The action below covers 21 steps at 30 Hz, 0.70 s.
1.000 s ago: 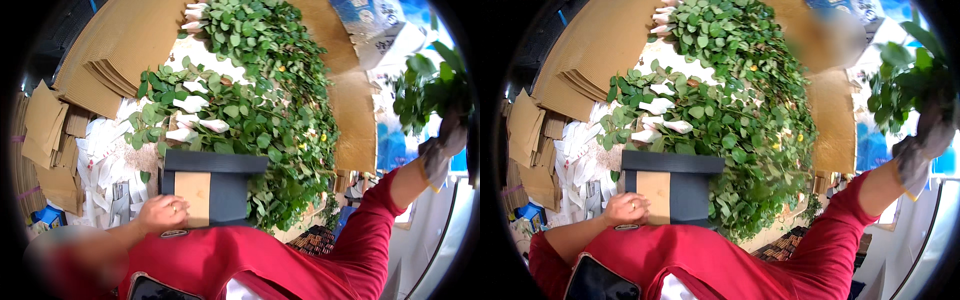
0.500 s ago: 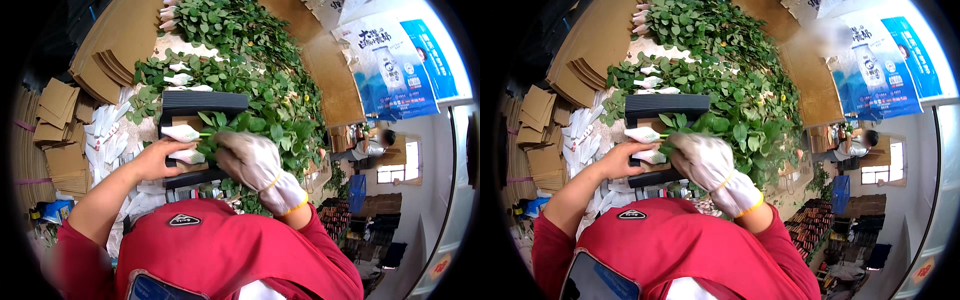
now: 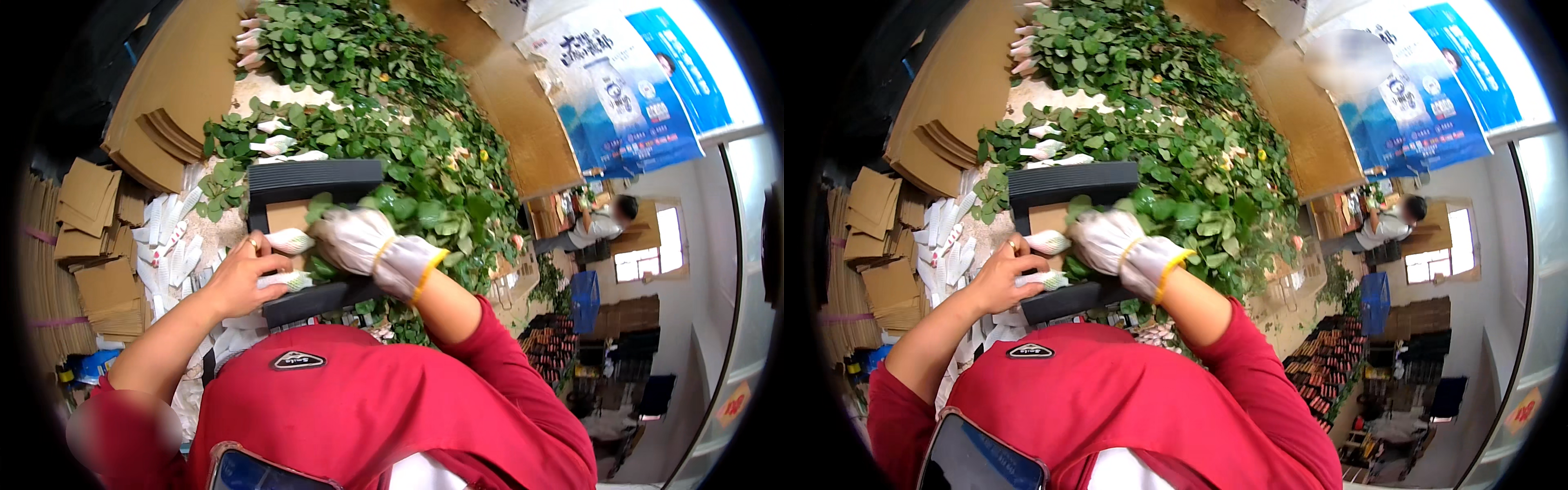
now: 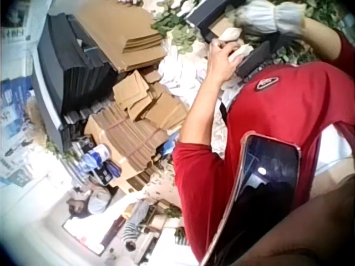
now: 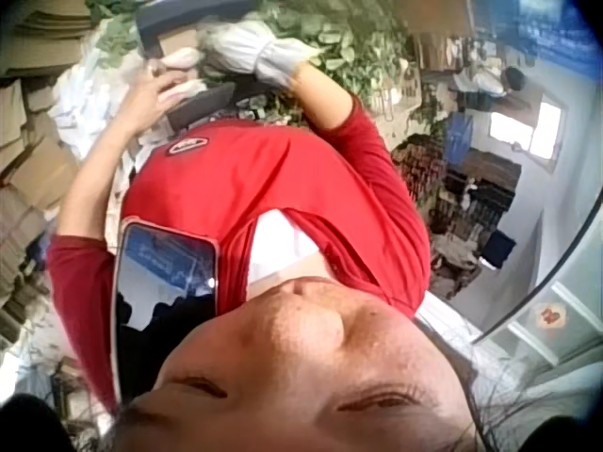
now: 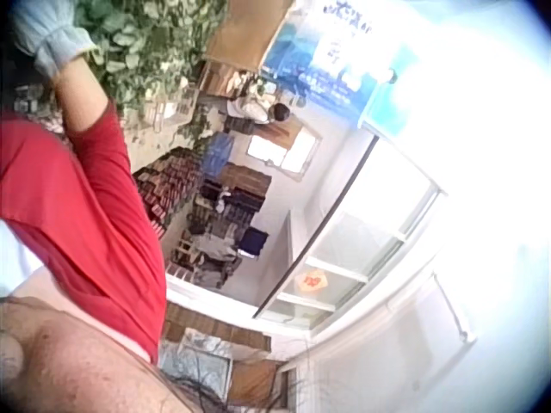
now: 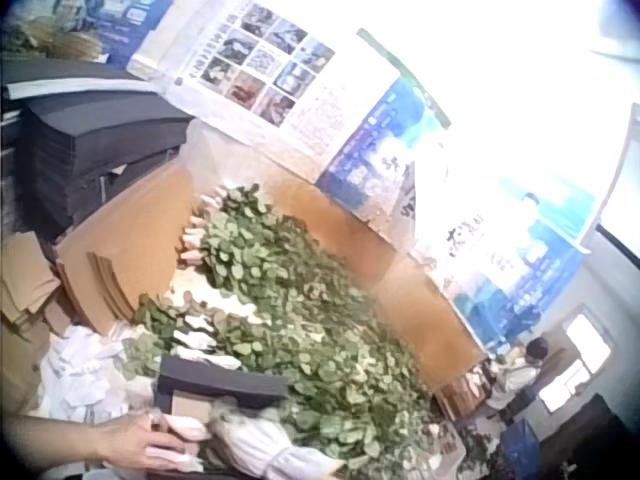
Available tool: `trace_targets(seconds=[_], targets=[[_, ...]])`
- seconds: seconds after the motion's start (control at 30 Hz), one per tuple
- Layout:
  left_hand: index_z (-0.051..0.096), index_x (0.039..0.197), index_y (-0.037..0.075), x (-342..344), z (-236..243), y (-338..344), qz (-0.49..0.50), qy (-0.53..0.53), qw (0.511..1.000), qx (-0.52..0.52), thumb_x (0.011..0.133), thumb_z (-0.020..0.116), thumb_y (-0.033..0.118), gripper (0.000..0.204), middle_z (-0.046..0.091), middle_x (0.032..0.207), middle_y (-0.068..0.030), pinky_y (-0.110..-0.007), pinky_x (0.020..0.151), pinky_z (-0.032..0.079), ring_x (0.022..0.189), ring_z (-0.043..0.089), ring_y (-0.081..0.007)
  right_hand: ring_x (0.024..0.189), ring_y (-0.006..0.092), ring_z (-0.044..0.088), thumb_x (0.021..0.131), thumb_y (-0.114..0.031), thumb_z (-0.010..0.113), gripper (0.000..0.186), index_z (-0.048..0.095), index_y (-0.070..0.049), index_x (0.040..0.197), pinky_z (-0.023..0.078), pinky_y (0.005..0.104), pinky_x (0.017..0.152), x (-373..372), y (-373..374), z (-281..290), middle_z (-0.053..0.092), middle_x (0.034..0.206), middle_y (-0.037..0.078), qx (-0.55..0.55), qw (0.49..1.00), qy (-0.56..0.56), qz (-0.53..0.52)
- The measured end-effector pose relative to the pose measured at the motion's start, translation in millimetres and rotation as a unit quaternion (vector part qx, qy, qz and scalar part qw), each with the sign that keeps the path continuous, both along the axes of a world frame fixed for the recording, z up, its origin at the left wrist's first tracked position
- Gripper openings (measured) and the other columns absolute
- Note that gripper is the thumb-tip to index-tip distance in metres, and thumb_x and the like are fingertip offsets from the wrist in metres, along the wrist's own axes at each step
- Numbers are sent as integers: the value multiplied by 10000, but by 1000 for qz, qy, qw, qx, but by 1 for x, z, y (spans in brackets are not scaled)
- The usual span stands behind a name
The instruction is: The person arranges pink roses and green leaves into a black rectangular box. They place the flowers and leaves into the box, adjust their positions, and then wrap the arrangement in clear plastic film.
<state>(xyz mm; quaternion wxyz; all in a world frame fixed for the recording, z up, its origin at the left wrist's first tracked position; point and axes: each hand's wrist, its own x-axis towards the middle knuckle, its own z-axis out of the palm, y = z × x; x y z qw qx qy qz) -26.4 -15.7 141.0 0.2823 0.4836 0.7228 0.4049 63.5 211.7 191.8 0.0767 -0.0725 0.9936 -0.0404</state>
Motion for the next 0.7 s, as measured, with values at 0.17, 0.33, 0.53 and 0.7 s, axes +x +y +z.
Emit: trace_targets(seconds=[0.17,0.33,0.53,0.7], targets=[[659,957,136,-5,-3,13,-63,175,976,112,705,809,184,297,517,1207,-124,-449,987,397,1148,472,-343,754,309,674,823,-115,601,197,684,-108,1003,550,420,641,11,-2,13,662,899,124,-156,988,-5,7],[631,978,106,-9,-17,8,-77,5,993,93,720,799,161,313,508,1284,-155,-432,1026,401,1206,482,-370,953,324,645,777,-92,686,437,597,-71,1205,530,445,839,69,56,65,666,1052,182,-348,904,93,-230],[712,1073,213,-7,-26,11,-75,-42,993,85,771,760,208,306,499,1327,-137,-437,1058,368,1247,451,-346,1442,397,226,662,-266,805,770,473,-230,1355,136,579,1185,89,93,32,365,1504,135,154,964,-62,-206],[731,961,184,-10,-30,10,-60,-59,992,90,747,795,256,234,521,1319,-124,-435,1030,382,1218,468,-340,1199,381,522,678,-84,678,335,638,-133,1007,428,470,1030,100,96,41,618,1162,93,59,972,-55,-219]])
